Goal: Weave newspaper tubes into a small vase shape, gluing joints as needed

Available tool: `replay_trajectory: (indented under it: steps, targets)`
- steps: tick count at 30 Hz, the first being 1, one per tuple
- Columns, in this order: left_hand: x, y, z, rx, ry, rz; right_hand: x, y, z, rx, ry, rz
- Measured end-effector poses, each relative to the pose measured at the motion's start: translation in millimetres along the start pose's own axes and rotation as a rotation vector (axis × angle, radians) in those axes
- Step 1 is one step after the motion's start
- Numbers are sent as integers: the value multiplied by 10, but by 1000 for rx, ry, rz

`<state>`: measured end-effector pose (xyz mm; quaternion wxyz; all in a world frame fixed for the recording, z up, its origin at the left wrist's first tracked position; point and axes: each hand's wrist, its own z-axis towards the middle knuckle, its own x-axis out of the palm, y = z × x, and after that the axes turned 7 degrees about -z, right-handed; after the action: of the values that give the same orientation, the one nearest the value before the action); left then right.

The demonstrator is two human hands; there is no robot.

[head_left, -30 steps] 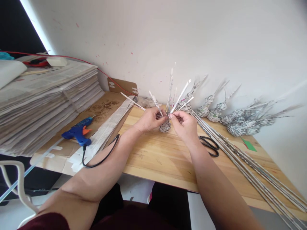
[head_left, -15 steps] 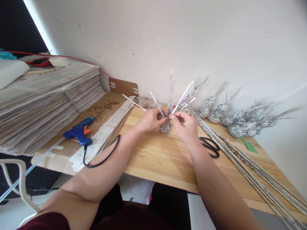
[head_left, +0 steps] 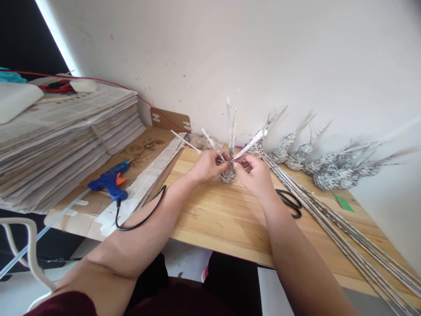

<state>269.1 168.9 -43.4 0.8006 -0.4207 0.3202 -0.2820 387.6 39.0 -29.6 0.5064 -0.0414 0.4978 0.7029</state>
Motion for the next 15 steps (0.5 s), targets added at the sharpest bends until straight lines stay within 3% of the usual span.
replay_trajectory:
  steps: [15]
  targets:
    - [12,-8,-3,-5,2,1,-4,-71,13,-92,-52,-158]
